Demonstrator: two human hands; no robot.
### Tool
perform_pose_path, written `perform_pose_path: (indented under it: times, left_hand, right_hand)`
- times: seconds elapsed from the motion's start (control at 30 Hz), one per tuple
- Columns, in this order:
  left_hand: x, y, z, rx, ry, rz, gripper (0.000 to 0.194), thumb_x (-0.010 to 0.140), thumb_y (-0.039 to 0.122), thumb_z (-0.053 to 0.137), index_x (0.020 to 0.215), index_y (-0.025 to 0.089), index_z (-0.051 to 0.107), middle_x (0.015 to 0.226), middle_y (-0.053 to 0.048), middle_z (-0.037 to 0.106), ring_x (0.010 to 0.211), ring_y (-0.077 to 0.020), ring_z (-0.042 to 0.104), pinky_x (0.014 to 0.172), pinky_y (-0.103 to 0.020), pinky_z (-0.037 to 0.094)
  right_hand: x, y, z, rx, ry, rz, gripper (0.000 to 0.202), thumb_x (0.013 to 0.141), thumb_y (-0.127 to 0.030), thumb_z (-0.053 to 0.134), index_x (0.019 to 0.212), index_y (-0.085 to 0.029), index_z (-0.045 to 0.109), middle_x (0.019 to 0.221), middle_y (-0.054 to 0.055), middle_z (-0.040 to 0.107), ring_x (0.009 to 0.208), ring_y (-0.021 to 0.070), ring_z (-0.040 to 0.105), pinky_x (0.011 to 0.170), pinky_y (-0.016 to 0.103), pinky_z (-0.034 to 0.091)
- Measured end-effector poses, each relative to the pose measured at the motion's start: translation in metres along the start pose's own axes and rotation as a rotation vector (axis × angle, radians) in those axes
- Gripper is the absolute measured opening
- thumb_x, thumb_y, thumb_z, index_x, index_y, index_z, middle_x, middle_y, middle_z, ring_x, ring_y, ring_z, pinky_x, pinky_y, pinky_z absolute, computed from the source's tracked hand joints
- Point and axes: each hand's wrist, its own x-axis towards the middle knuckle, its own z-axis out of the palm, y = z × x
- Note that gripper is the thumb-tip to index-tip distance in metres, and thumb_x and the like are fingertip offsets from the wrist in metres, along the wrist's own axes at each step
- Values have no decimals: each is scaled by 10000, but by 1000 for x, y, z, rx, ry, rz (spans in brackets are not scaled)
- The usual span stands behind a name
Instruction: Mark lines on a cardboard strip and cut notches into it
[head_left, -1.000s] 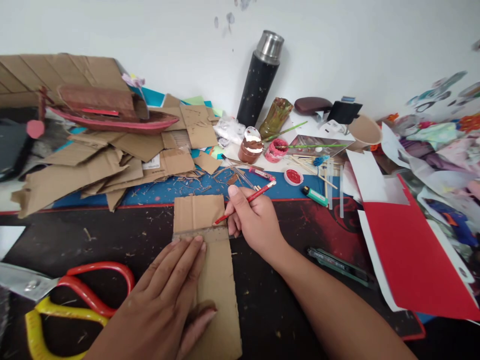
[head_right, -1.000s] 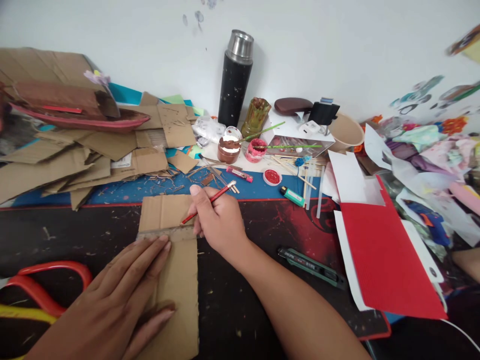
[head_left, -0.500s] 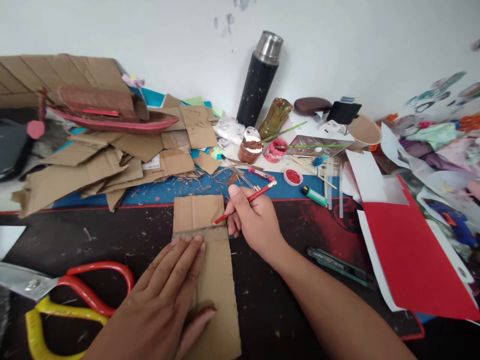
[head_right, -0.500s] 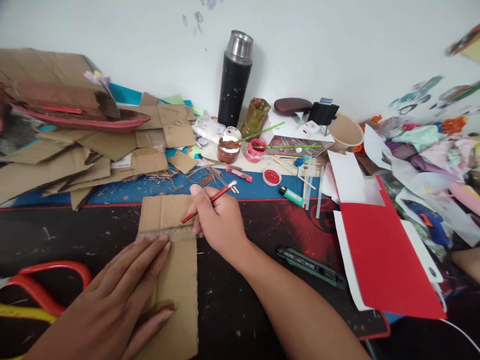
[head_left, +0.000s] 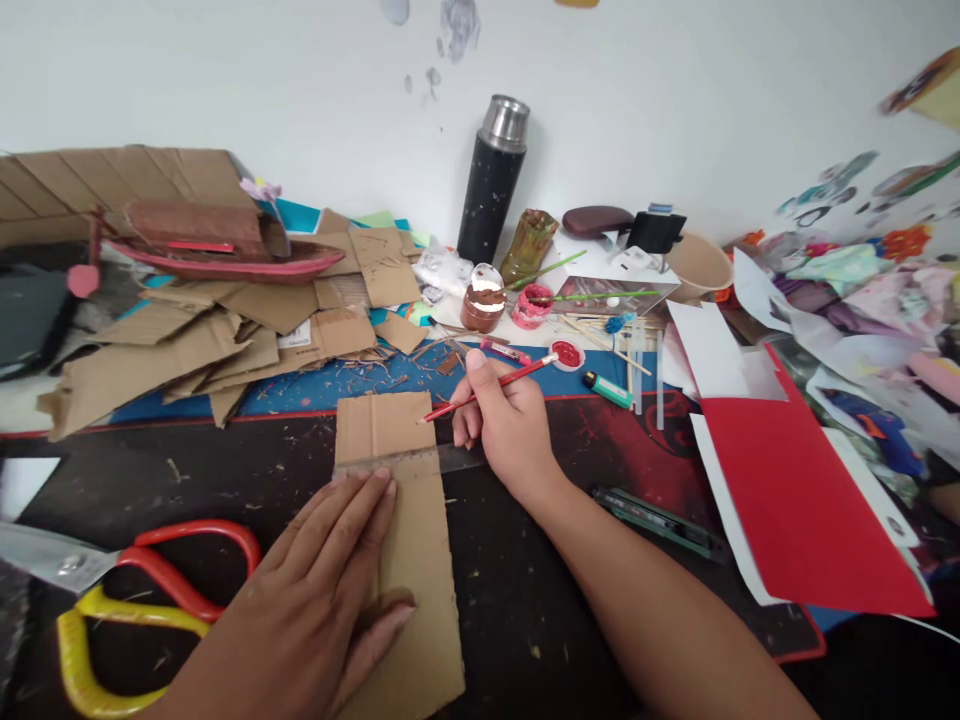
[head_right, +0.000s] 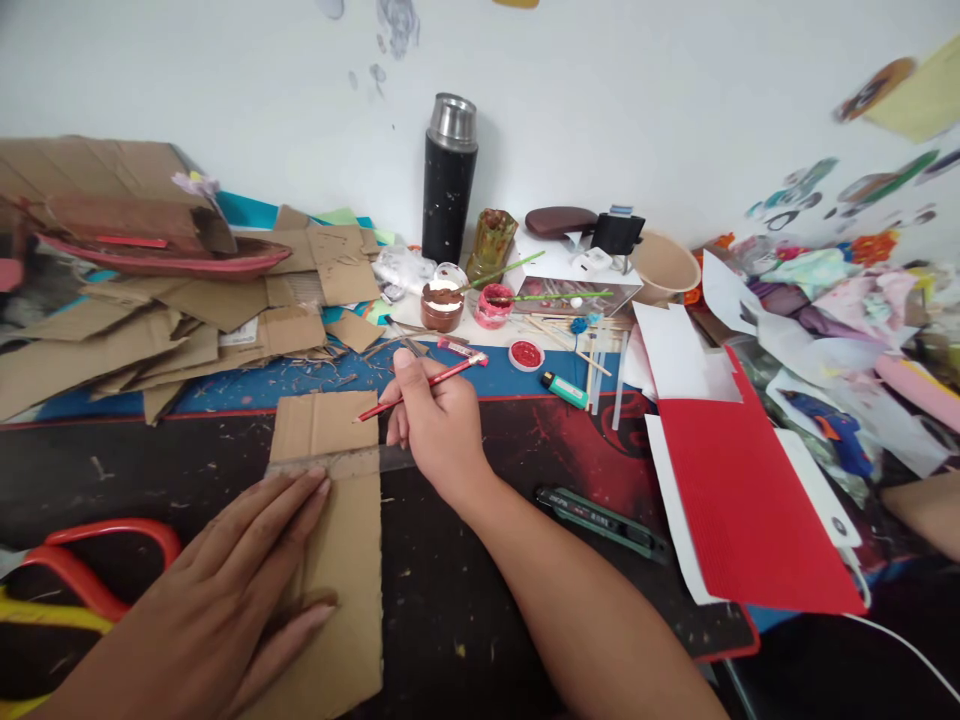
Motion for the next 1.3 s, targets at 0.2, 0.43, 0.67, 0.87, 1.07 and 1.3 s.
perform_pose_path:
  times: [0.2,0.43,0.67,0.87,1.07,1.3]
  left_hand:
    - [1,0,0,-20,22,-3,890,1165,557,448,1830,-11,283,1618,-281,673,1481,-444,631,1264,-546,450]
    - [-1,2,1,-18,17,-13,885,1166,553,443,1835,-1,275,1614,-273,685,1478,-440,634,1250,-547,461]
    - [3,1,-2,2,38,9,846,1169,527,438,1798,-31,345,1575,-280,707,1450,-421,649,1235,-517,459]
    - [3,4,-4,-31,63,-10,769,1168,495,475,1753,-3,454,1546,-259,736,1401,-386,692,1232,-486,476]
    - [2,6,-4,-27,63,-26,682,1162,473,477,1692,50,548,1521,-228,760,1382,-368,703,1222,-479,489]
    - [2,1,-5,-19,53,-14,675,1170,540,475,1620,59,621,1502,-223,771,1375,-371,700,1204,-483,500]
  right_hand:
    - [0,0,2,19,-22,-12,726,967,-918,694,701,-246,623,438,-82,458,387,121,547,400,222,413]
    - [0,1,2,12,-22,-3,732,937,-932,723,707,-243,632,435,-81,465,383,126,551,404,226,418]
    - [-1,2,2,-17,-24,-3,726,957,-925,705,711,-245,637,440,-76,477,387,128,549,408,232,427]
    - [-2,3,3,-24,-40,-10,698,981,-872,726,710,-233,655,432,-72,490,383,125,551,410,225,425]
    - [-3,6,4,-26,-58,-3,686,997,-853,721,713,-231,662,434,-63,512,380,119,532,418,225,412]
    - [-4,1,4,-36,-35,-9,695,987,-872,715,710,-237,654,440,-69,495,386,125,547,420,232,422]
